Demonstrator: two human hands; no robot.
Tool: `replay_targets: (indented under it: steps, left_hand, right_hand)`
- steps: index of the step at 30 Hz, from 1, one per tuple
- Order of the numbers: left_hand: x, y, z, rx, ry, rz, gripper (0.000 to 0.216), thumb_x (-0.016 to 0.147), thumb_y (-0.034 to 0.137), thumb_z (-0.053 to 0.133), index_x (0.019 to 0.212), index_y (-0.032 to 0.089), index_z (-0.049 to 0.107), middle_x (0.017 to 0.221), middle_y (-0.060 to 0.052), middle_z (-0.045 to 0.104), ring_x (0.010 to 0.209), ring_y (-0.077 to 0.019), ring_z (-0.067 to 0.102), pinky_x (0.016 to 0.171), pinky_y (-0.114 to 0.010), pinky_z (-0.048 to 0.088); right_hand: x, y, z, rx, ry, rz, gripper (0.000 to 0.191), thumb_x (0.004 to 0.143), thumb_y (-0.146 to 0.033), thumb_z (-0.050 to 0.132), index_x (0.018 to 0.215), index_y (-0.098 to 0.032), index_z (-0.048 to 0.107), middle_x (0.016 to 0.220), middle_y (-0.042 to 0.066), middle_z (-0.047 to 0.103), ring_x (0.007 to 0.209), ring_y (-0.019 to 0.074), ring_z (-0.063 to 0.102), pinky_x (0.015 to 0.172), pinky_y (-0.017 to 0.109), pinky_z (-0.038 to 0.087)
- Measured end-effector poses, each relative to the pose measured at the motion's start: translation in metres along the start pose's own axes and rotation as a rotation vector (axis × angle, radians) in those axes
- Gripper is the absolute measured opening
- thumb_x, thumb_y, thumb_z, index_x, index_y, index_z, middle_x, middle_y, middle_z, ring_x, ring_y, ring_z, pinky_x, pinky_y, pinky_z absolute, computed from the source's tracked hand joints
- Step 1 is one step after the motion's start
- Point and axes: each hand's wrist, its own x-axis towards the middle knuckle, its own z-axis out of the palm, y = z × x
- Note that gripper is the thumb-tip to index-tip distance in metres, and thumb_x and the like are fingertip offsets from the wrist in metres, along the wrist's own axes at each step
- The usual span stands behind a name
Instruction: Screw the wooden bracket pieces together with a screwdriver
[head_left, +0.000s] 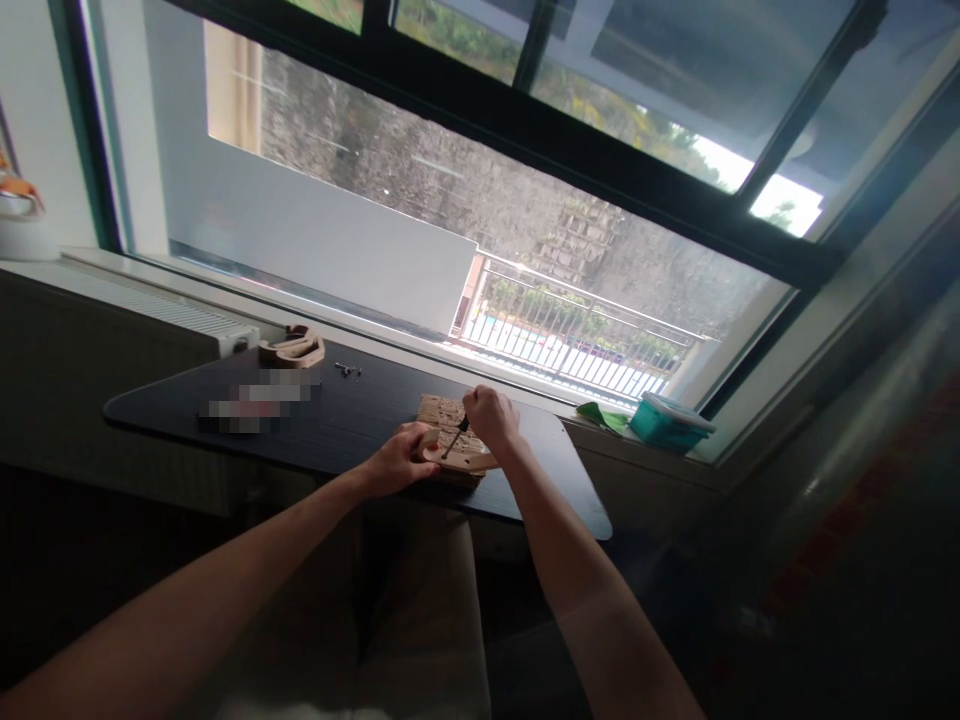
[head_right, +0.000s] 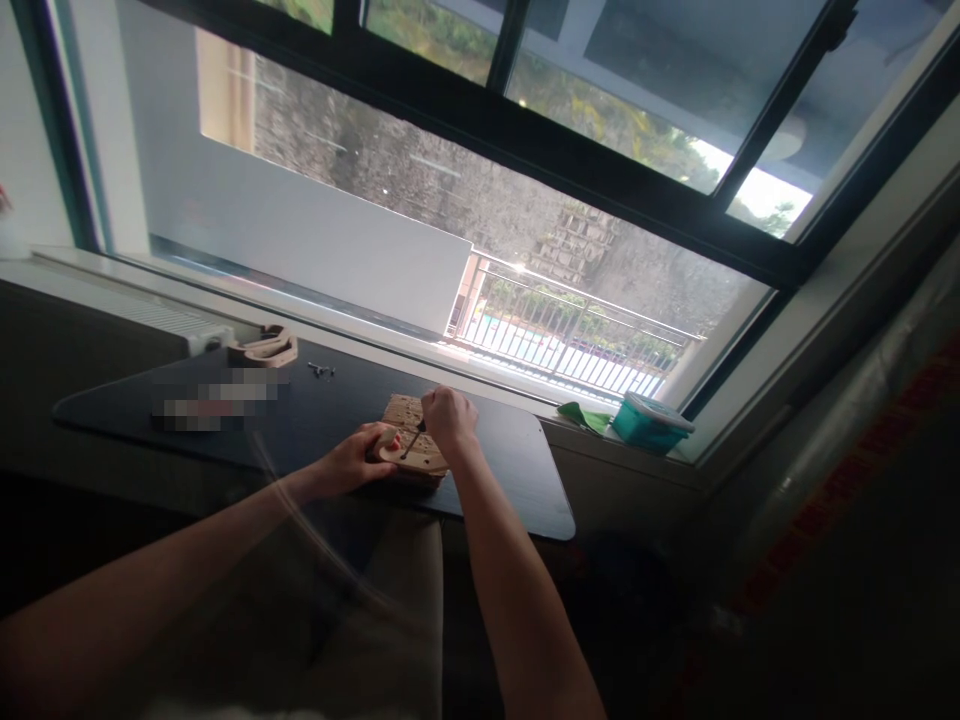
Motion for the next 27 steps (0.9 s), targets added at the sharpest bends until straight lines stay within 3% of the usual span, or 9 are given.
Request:
replay_targets:
  steps: [8, 14, 20, 24, 27]
  left_hand:
    - [-0.003, -0.006, 0.004, 0.031, 0.054, 0.030, 0.034, 0.063, 0.030, 0.067, 0.094, 0.018, 0.059, 0.107, -0.008, 0.062, 0.112, -0.0267, 0.052, 0.100, -0.037, 0.042]
    - [-0.005, -0.016, 0.013, 0.036, 0.099, 0.061, 0.041, 0.058, 0.030, 0.073, 0.094, 0.019, 0.056, 0.108, -0.007, 0.059, 0.106, -0.0260, 0.053, 0.096, -0.039, 0.045]
    - [-0.003, -0.015, 0.013, 0.025, 0.102, 0.070, 0.034, 0.058, 0.023, 0.072, 0.087, 0.020, 0.055, 0.104, -0.007, 0.060, 0.108, -0.0269, 0.051, 0.099, -0.041, 0.042]
    - [-0.003, -0.013, 0.013, 0.021, 0.110, 0.071, 0.033, 0.058, 0.023, 0.073, 0.086, 0.020, 0.056, 0.102, -0.006, 0.060, 0.106, -0.0262, 0.053, 0.096, -0.040, 0.044]
    - [-0.003, -0.014, 0.013, 0.018, 0.117, 0.070, 0.032, 0.058, 0.025, 0.073, 0.086, 0.020, 0.057, 0.101, -0.005, 0.060, 0.103, -0.0252, 0.054, 0.092, -0.038, 0.047]
  right_hand:
    - [-0.003, -0.021, -0.005, 0.013, 0.035, -0.091, 0.039, 0.094, -0.041, 0.029, 0.098, -0.025, 0.064, 0.093, 0.007, 0.072, 0.090, 0.0215, 0.065, 0.070, 0.029, 0.042]
    - [0.002, -0.016, -0.004, -0.001, 0.020, -0.093, 0.039, 0.094, -0.041, 0.029, 0.099, -0.024, 0.064, 0.095, 0.007, 0.071, 0.089, 0.0216, 0.065, 0.068, 0.028, 0.041]
    - [-0.001, -0.018, -0.006, -0.013, -0.031, -0.104, 0.042, 0.095, -0.038, 0.026, 0.106, -0.022, 0.063, 0.101, 0.009, 0.070, 0.093, 0.0212, 0.063, 0.071, 0.029, 0.040]
    - [-0.002, -0.016, -0.028, -0.015, -0.151, -0.194, 0.041, 0.094, -0.039, 0.031, 0.105, -0.020, 0.066, 0.100, 0.009, 0.070, 0.089, 0.0195, 0.062, 0.067, 0.027, 0.038]
    - [-0.004, -0.009, -0.048, -0.016, -0.384, -0.318, 0.031, 0.083, -0.046, 0.053, 0.089, -0.022, 0.072, 0.079, 0.002, 0.070, 0.071, 0.0145, 0.061, 0.058, 0.023, 0.036]
